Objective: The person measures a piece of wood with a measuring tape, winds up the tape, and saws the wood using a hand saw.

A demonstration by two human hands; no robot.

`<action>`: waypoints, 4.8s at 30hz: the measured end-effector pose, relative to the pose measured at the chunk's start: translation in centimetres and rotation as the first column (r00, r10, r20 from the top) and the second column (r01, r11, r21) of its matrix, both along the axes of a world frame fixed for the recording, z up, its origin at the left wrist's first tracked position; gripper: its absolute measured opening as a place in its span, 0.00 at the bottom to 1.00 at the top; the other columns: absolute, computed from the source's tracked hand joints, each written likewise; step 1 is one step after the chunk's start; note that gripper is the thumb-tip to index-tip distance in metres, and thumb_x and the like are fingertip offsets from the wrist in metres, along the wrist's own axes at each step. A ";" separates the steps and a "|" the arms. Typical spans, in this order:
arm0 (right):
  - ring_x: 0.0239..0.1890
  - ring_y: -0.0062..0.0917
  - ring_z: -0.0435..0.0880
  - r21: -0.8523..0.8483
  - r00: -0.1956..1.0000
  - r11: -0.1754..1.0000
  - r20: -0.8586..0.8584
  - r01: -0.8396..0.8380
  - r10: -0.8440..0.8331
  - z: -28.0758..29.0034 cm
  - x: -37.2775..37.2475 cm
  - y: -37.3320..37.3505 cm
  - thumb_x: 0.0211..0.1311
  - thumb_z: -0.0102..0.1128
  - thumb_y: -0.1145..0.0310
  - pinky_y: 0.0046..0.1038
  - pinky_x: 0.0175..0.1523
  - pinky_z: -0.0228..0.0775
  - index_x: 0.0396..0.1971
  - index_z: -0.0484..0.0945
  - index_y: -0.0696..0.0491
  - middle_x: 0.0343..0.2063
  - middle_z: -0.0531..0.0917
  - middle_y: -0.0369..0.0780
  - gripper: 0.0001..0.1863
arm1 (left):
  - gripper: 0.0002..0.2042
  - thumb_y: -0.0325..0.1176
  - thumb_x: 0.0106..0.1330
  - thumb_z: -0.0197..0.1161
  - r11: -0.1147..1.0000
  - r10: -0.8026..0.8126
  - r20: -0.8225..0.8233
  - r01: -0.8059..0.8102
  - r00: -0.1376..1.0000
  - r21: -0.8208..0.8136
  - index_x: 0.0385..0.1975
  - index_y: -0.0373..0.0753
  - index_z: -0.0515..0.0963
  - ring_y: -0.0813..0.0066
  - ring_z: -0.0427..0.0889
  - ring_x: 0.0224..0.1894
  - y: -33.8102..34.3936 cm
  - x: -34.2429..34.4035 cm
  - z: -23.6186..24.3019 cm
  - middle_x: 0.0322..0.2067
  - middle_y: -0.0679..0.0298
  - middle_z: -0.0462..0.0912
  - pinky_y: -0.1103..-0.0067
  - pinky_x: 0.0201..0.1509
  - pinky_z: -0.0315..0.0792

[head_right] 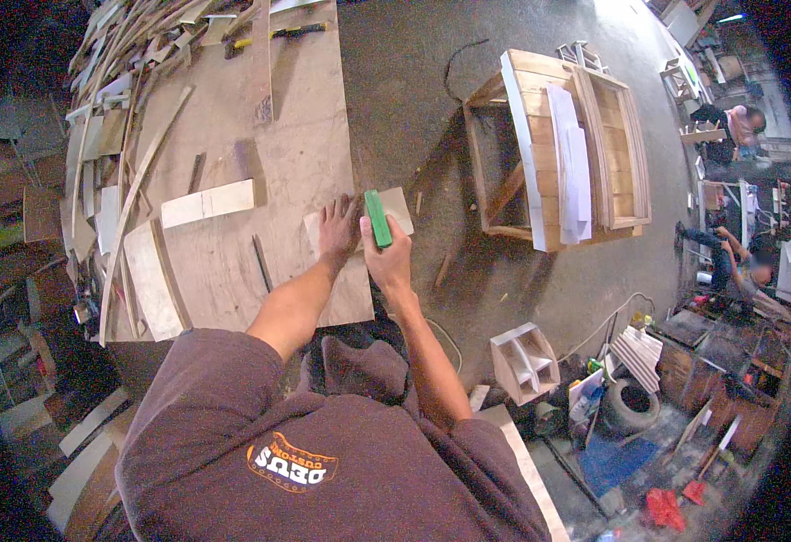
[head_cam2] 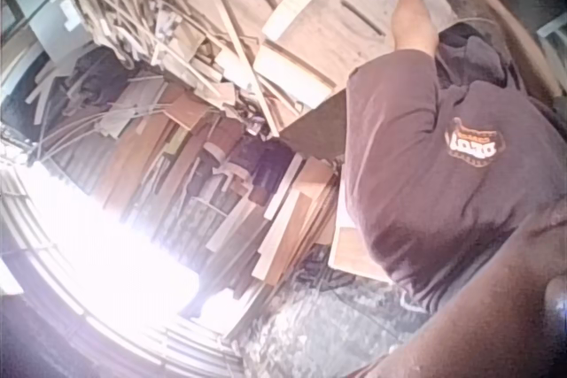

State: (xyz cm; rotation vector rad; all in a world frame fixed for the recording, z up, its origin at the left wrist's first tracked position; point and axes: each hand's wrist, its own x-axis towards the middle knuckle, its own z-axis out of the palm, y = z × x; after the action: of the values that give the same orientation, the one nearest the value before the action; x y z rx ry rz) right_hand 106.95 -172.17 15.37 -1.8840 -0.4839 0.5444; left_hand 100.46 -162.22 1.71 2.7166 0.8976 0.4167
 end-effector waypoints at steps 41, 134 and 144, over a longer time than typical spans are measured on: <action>0.22 0.17 0.66 0.011 0.995 0.995 0.007 0.098 -0.098 5.2 -1.3 -6.5 0.67 0.60 0.61 0.28 0.27 0.64 0.29 0.75 0.60 0.16 0.71 0.41 0.15 | 0.23 0.32 0.62 0.57 0.973 -0.111 0.005 0.109 0.994 -0.203 0.60 0.51 0.71 0.50 0.70 0.53 0.7 0.7 -0.6 0.47 0.54 0.73 0.58 0.61 0.64; 0.14 0.24 0.71 -0.271 0.879 0.955 -0.418 0.120 -0.229 1.9 8.3 4.5 0.62 0.63 0.59 0.34 0.21 0.63 0.19 0.75 0.62 0.12 0.74 0.38 0.21 | 0.12 0.38 0.65 0.55 0.978 -0.205 -0.020 0.206 0.979 0.046 0.45 0.40 0.74 0.60 0.69 0.53 0.6 1.2 -1.0 0.45 0.57 0.72 0.65 0.57 0.63; 0.22 0.16 0.66 -0.111 0.997 0.991 -0.015 0.075 -0.077 2.6 0.2 0.8 0.67 0.59 0.59 0.28 0.27 0.61 0.24 0.74 0.61 0.15 0.69 0.34 0.19 | 0.14 0.39 0.67 0.54 0.993 -0.118 -0.031 0.117 0.993 -0.019 0.50 0.43 0.74 0.59 0.71 0.51 0.6 1.3 -1.1 0.47 0.58 0.73 0.65 0.56 0.64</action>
State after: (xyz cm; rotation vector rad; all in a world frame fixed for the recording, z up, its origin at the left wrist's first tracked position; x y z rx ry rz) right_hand 107.16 -171.33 18.00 -1.9925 -0.3740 0.5476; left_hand 101.75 -161.66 0.62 2.7499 0.7409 0.3415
